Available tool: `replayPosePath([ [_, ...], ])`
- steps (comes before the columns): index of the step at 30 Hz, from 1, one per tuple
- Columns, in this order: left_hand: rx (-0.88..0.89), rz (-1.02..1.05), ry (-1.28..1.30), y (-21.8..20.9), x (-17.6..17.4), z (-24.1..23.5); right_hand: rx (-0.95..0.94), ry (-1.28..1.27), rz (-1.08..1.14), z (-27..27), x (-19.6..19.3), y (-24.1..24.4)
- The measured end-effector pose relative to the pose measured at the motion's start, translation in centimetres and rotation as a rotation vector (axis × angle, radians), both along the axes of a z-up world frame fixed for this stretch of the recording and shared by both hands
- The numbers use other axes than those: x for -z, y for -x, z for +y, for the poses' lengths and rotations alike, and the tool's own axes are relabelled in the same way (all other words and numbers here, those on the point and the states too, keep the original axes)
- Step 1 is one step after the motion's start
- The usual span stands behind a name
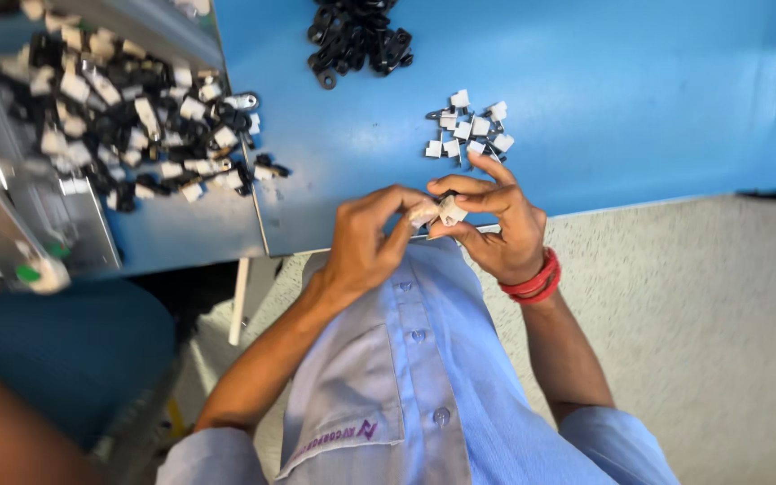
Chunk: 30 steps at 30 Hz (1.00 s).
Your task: The person repeatedly picks up small white and black plastic components from a blue workbench and joins them together by hand. The assembled units are placed into a growing pile on the table. The person works continuously, handling one pair at a time.
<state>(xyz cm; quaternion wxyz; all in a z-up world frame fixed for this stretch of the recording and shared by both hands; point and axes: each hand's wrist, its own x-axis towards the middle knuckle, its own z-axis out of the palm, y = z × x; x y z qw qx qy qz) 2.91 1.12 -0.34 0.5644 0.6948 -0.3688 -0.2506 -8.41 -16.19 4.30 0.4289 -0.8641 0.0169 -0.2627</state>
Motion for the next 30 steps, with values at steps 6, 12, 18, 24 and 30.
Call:
replayPosePath([
  [6, 0.216, 0.934, 0.301, -1.4, -0.8, -0.2, 0.251, -0.264, -0.198, 4.2, 0.0, -1.7],
  [12, -0.084, 0.637, 0.243, 0.2, 1.2, -2.8, 0.148, 0.040, 0.011, 0.3, -0.3, -0.9],
  [18, -0.259, 0.593, 0.409, 4.3, 2.2, -6.2, 0.088, -0.261, 0.025, -4.6, 0.8, -0.1],
  [24, -0.360, 0.762, 0.441, 7.1, 3.2, -10.1, -0.333, -0.163, 0.154, -11.5, 0.5, 1.8],
  [30, -0.361, 0.491, 0.231, 9.4, 3.1, -9.5, -0.631, -0.104, 0.194, -14.0, 0.6, 2.0],
])
